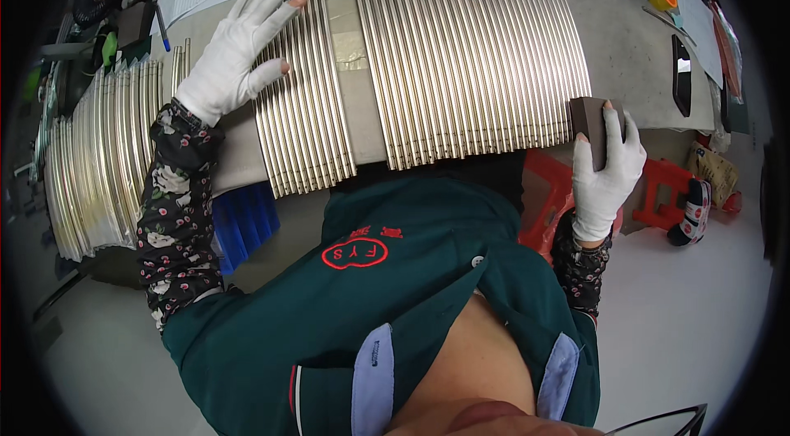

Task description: Sand a group of thin metal rods using a sanding block.

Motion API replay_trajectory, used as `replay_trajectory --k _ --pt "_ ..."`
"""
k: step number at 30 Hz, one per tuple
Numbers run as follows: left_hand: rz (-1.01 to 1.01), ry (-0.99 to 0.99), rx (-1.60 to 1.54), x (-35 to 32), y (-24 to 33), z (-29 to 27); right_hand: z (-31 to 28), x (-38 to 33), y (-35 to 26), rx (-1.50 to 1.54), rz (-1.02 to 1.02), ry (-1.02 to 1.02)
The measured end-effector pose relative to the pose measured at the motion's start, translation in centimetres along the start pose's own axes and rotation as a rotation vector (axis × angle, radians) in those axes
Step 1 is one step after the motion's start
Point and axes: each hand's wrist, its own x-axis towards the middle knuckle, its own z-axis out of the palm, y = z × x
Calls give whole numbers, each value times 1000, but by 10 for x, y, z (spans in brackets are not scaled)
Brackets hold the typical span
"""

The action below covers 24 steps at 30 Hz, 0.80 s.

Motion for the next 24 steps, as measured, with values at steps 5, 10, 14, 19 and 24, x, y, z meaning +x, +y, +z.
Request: replay_trajectory --k 5,10,14,19,24 --pt "-27 -164 192 -29 16 19 15 7 11 -70 41 -54" --pt "-22 -82 127 -2 35 27 17 15 14 -130 52 -95" --pt "28 -92 143 33 51 41 14 14 17 -131 32 -119" --pt "146 -48 151 50 47 44 14 10 24 -63 -6 -165" --pt "51 -34 99 51 15 28 15 9 28 -46 2 -204"
